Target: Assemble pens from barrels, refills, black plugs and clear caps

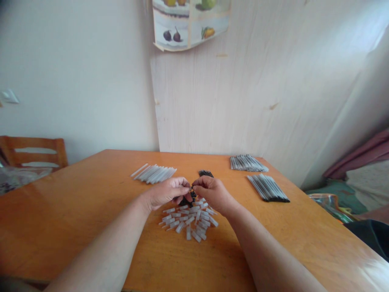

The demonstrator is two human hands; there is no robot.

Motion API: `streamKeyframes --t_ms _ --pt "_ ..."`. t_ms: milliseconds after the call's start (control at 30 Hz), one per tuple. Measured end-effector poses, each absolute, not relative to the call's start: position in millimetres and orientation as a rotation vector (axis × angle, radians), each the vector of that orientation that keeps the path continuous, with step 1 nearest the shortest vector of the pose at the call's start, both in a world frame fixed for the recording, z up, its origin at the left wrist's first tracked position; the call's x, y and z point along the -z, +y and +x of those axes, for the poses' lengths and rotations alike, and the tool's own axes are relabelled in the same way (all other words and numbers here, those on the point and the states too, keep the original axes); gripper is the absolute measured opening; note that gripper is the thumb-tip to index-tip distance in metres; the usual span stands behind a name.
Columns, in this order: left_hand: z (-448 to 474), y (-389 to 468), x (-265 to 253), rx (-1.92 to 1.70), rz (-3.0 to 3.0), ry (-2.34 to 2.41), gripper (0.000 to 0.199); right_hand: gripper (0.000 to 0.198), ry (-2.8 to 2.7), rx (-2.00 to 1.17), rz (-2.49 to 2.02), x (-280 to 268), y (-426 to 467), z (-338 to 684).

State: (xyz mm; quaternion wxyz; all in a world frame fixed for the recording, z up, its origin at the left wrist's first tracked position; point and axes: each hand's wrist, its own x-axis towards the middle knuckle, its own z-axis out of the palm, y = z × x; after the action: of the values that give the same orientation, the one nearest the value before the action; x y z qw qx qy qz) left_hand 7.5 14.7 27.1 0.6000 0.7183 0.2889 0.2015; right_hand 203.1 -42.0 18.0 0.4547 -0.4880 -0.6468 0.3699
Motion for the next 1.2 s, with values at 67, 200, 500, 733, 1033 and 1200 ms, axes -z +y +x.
streamKeyframes --t_ms 67,200,500,733,1033,1200 --pt "7.6 15.1 -25.5 -0.467 1.663 0.657 0.033 0.023 -1.624 -0.896 -1.231 -18.5 -42.6 204.1" --pt "8.7 15.5 -22.1 -0.475 1.669 0.659 0.032 0.023 -1.687 -0.847 -1.319 -21.6 -45.5 204.4" --pt "13.2 9.6 -23.1 -0.46 1.74 0.632 0.031 0.038 -1.835 -0.631 -1.423 -19.6 -46.2 199.9" --pt "13.3 9.3 -24.1 -0.484 1.759 0.588 0.03 0.053 -1.758 -0.756 -1.376 -15.9 -43.6 201.3" --pt "12.9 5.6 -34.2 -0.49 1.715 0.685 0.031 0.023 -1.688 -0.81 -1.229 -29.8 -50.0 206.7" --pt "12.9 8.0 -28.6 -0.497 1.749 0.665 0.03 0.025 -1.722 -0.731 -1.36 -28.1 -50.5 204.5"
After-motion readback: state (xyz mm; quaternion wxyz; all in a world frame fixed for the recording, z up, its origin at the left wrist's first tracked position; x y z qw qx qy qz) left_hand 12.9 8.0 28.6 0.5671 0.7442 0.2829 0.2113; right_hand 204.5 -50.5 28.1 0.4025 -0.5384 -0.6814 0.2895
